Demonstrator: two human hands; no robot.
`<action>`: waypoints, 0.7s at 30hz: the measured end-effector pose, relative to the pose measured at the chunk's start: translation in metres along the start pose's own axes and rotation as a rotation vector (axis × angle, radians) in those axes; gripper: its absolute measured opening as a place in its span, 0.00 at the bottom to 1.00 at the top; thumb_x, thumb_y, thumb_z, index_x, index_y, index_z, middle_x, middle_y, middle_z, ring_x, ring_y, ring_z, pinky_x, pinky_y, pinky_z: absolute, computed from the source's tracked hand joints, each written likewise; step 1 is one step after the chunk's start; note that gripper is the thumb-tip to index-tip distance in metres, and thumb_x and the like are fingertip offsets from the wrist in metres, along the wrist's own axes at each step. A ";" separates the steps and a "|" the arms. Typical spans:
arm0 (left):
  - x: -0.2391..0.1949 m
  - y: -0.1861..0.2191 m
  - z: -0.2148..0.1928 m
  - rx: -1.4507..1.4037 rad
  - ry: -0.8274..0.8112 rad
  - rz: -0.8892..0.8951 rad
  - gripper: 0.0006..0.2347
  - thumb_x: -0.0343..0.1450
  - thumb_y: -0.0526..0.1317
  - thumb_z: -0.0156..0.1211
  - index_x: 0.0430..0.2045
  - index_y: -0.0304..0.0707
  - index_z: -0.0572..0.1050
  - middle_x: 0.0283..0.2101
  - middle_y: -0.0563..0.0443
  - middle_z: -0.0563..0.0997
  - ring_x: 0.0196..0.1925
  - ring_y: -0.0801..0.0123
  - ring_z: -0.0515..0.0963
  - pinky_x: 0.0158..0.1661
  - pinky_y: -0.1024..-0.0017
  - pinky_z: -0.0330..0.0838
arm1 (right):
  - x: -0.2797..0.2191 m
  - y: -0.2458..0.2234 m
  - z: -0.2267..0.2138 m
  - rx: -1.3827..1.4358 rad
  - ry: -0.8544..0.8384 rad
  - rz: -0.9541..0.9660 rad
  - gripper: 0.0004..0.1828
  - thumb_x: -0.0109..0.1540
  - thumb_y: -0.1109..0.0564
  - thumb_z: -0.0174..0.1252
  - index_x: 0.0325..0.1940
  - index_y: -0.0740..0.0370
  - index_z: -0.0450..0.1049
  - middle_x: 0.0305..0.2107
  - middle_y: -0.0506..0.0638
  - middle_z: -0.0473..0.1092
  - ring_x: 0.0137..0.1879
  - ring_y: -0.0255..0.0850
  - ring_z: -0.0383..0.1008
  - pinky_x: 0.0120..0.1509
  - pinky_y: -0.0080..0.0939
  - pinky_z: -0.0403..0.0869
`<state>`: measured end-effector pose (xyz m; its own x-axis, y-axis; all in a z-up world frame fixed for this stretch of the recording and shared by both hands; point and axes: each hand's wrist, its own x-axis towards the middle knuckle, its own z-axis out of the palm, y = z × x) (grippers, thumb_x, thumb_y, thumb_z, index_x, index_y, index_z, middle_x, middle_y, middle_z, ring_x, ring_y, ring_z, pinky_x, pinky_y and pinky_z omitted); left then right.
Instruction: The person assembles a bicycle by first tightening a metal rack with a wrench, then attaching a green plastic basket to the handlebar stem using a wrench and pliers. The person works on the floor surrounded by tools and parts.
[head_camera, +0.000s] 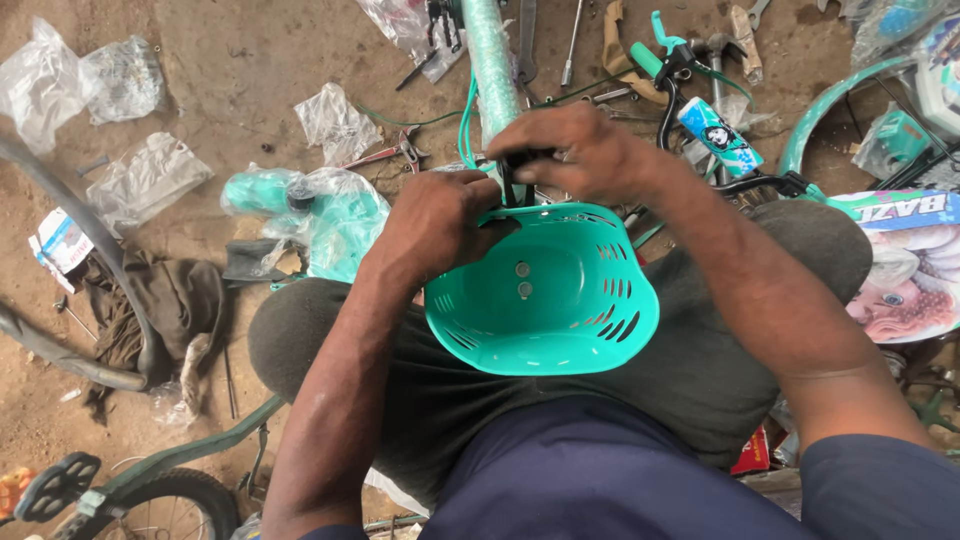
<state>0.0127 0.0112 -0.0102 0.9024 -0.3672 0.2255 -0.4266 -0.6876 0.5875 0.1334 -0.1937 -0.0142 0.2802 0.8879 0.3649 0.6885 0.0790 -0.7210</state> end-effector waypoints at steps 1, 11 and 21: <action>0.000 0.000 0.000 0.007 0.000 0.004 0.12 0.62 0.43 0.73 0.27 0.37 0.78 0.31 0.43 0.81 0.33 0.45 0.81 0.32 0.52 0.73 | -0.001 0.001 0.001 -0.105 0.039 0.027 0.21 0.62 0.50 0.67 0.55 0.63 0.75 0.40 0.54 0.73 0.45 0.48 0.78 0.49 0.47 0.77; -0.001 -0.002 -0.001 -0.010 -0.002 -0.016 0.11 0.61 0.43 0.73 0.30 0.38 0.79 0.32 0.43 0.81 0.33 0.45 0.81 0.32 0.53 0.73 | -0.006 0.009 -0.003 -0.217 0.056 0.034 0.25 0.60 0.47 0.71 0.54 0.65 0.75 0.36 0.54 0.72 0.42 0.47 0.76 0.45 0.48 0.75; -0.001 -0.001 -0.001 -0.015 -0.031 -0.038 0.12 0.61 0.42 0.73 0.32 0.37 0.80 0.30 0.43 0.80 0.32 0.45 0.81 0.30 0.53 0.73 | -0.004 0.008 0.002 -0.425 0.047 0.207 0.27 0.57 0.43 0.71 0.52 0.63 0.77 0.33 0.57 0.74 0.39 0.49 0.79 0.42 0.46 0.77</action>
<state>0.0124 0.0129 -0.0096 0.9156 -0.3603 0.1785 -0.3906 -0.6919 0.6072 0.1362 -0.1956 -0.0225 0.4635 0.8430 0.2728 0.8250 -0.2982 -0.4801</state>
